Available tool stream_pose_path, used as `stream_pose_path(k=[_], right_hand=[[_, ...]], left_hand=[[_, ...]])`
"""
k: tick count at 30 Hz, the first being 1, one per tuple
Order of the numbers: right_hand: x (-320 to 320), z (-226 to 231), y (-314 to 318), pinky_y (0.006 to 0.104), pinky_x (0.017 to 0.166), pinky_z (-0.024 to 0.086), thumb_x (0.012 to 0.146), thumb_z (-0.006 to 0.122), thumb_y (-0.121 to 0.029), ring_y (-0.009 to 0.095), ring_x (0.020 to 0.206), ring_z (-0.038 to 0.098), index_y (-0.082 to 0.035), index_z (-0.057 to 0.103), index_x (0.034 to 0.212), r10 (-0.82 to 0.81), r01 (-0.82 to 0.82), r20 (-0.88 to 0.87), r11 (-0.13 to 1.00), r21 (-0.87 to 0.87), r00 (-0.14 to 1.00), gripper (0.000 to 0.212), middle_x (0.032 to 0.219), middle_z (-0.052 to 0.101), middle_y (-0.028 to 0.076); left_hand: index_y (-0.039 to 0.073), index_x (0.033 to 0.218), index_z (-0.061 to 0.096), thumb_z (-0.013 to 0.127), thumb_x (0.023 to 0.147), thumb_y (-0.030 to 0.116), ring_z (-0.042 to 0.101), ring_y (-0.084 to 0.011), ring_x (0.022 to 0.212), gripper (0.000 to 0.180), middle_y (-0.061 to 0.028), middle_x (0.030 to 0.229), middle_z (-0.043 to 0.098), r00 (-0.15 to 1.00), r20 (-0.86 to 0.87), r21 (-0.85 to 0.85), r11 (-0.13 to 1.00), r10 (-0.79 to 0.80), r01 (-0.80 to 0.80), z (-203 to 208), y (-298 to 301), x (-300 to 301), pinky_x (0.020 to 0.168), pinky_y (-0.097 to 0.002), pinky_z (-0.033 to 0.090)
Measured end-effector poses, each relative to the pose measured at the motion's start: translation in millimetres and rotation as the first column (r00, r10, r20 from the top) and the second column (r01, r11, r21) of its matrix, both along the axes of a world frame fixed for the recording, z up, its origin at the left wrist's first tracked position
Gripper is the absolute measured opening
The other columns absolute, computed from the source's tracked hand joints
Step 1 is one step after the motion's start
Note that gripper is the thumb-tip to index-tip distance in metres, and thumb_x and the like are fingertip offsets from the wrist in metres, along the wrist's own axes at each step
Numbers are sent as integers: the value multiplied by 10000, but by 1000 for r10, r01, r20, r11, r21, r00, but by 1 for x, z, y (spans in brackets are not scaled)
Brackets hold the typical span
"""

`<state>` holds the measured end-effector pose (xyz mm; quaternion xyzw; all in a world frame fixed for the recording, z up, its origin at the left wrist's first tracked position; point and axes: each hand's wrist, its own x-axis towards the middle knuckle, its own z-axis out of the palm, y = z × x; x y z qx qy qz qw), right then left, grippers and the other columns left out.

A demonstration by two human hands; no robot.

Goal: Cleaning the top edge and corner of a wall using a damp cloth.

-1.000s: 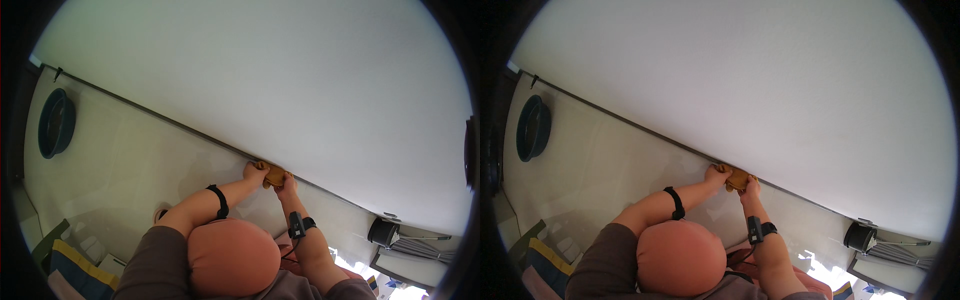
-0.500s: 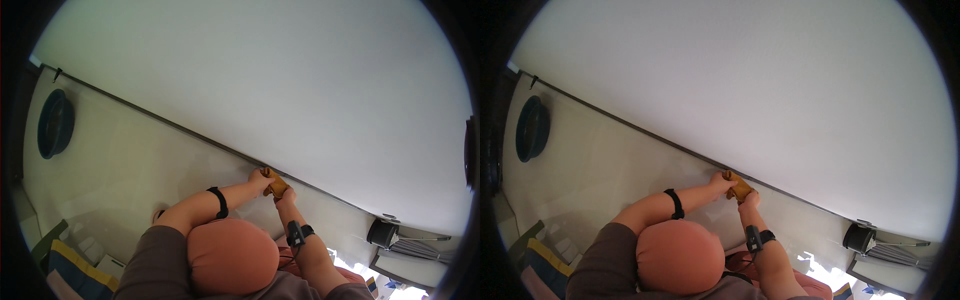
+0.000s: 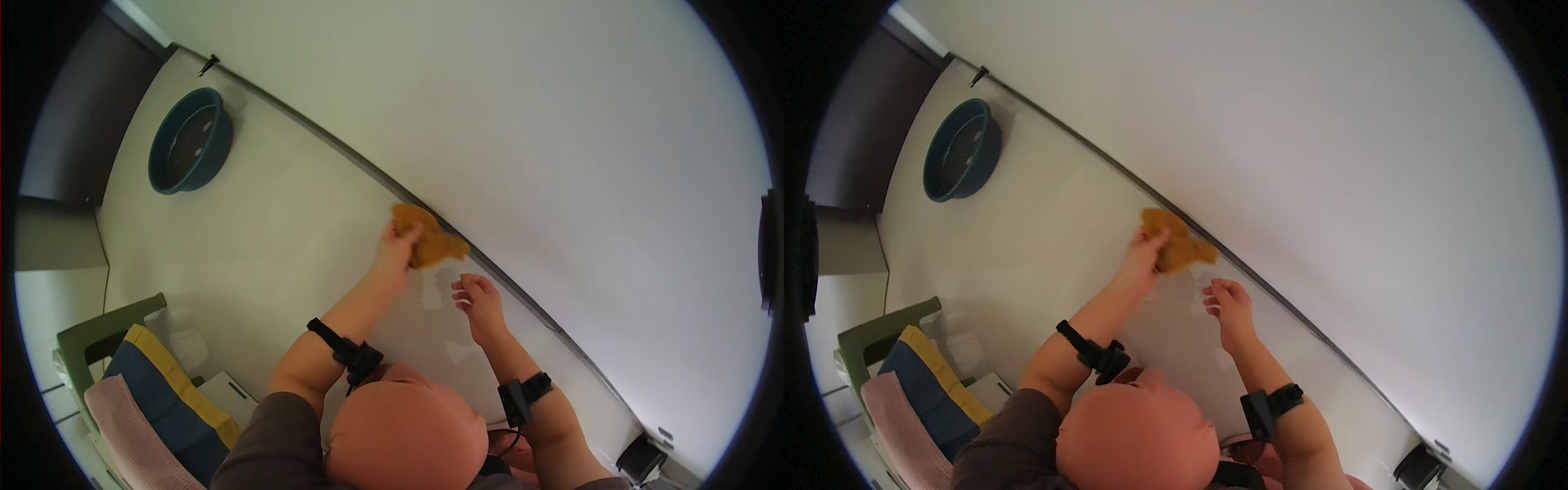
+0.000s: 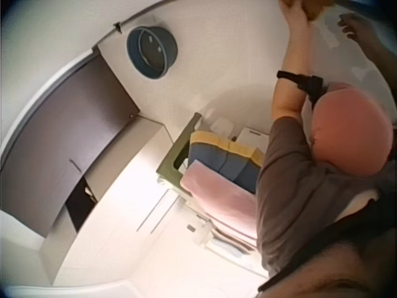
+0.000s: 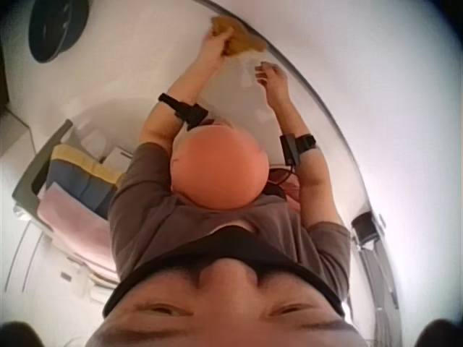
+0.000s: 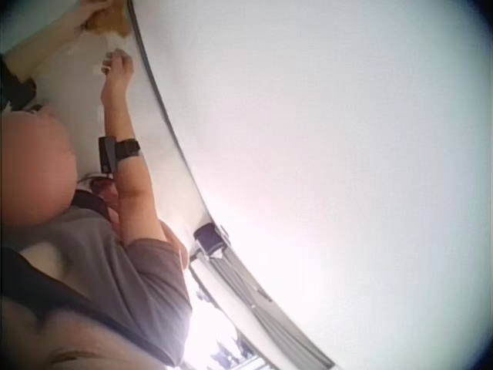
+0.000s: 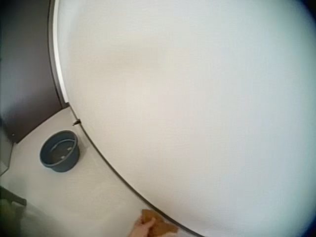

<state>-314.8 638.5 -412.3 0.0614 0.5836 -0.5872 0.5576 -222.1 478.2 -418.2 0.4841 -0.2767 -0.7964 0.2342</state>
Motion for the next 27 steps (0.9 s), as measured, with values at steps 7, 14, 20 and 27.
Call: stream_pose_path(k=[7,14,20,27], right_hand=[[16,5,27,251,614,416,856,526,-155,139,679,538,-45,526,971,102,-109,61,985,137,993,160,795,594,67],[15,11,14,241,583,420,853,520,-133,141,656,546,-48,531,957,48,-61,78,981,185,996,134,768,597,69],[23,14,-3,238,572,424,849,527,-125,142,647,551,-46,530,951,51,-68,93,979,193,994,129,764,600,74],[23,10,-5,242,582,425,848,529,-123,150,655,550,-42,527,952,60,-82,99,969,233,993,132,767,600,81]], left_hand=[[86,1137,428,491,861,109,543,-229,977,284,-77,1077,536,879,-120,41,887,462,-460,-13,-118,66,792,-390,478],[24,1235,321,438,894,249,472,-300,1054,425,-189,1214,379,849,343,-241,911,402,-334,-35,-158,23,847,-377,434],[-26,1290,296,465,876,283,346,-308,1167,543,-194,1336,169,882,369,-460,882,293,-101,-53,-154,10,961,-356,322],[-71,1298,293,556,841,140,540,-213,945,568,-107,1050,536,910,331,-690,722,250,53,-74,-132,17,835,-297,434]])
